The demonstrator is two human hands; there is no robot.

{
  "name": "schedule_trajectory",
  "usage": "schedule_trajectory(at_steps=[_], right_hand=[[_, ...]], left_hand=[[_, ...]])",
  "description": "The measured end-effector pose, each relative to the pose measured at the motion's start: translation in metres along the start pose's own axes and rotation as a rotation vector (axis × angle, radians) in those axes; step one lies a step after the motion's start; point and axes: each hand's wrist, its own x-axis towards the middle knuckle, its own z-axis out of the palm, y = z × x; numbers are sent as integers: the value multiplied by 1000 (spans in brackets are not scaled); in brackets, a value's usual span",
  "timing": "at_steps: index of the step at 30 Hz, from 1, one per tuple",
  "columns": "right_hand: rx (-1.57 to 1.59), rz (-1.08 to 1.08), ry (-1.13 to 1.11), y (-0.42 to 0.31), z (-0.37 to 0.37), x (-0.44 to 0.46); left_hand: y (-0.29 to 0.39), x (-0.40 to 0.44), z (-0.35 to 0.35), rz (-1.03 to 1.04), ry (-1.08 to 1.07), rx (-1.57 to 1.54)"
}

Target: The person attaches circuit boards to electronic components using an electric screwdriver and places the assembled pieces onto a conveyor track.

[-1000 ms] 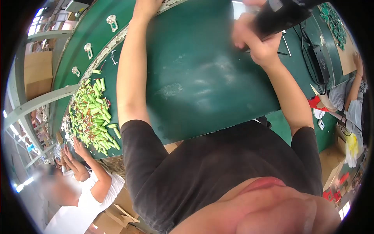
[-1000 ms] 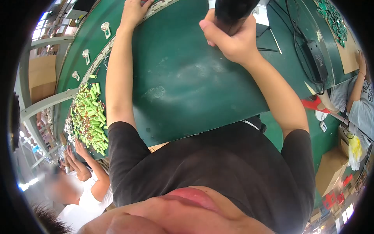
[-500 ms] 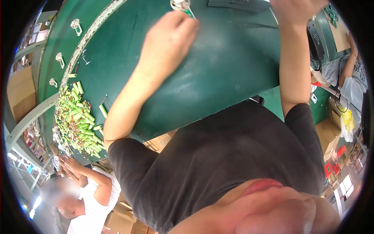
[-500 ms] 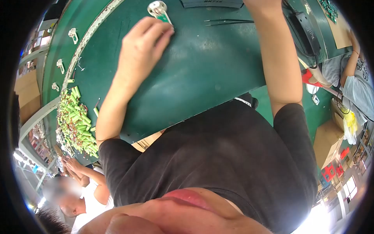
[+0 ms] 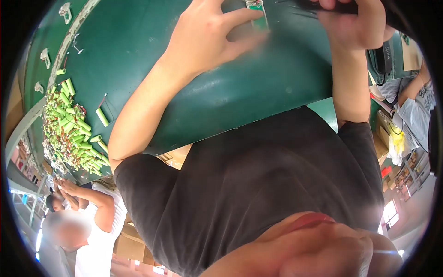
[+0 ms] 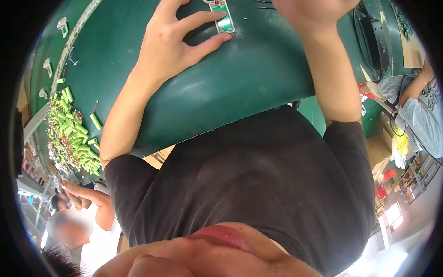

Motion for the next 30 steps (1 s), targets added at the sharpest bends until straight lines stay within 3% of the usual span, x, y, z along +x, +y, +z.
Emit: schedule_trajectory(at_steps=[5, 9, 15, 30], right_hand=[[3, 125, 127, -10, 30, -4], [-65, 64, -49, 12, 11, -11], [-42, -35, -31, 17, 24, -5], [-45, -23, -52, 20, 29, -11]], left_hand=[[-4, -3, 11, -27, -17, -84], [-6, -2, 9, 9, -34, -41], [-7, -3, 7, 3, -35, -41], [-10, -6, 11, 19, 1, -52]])
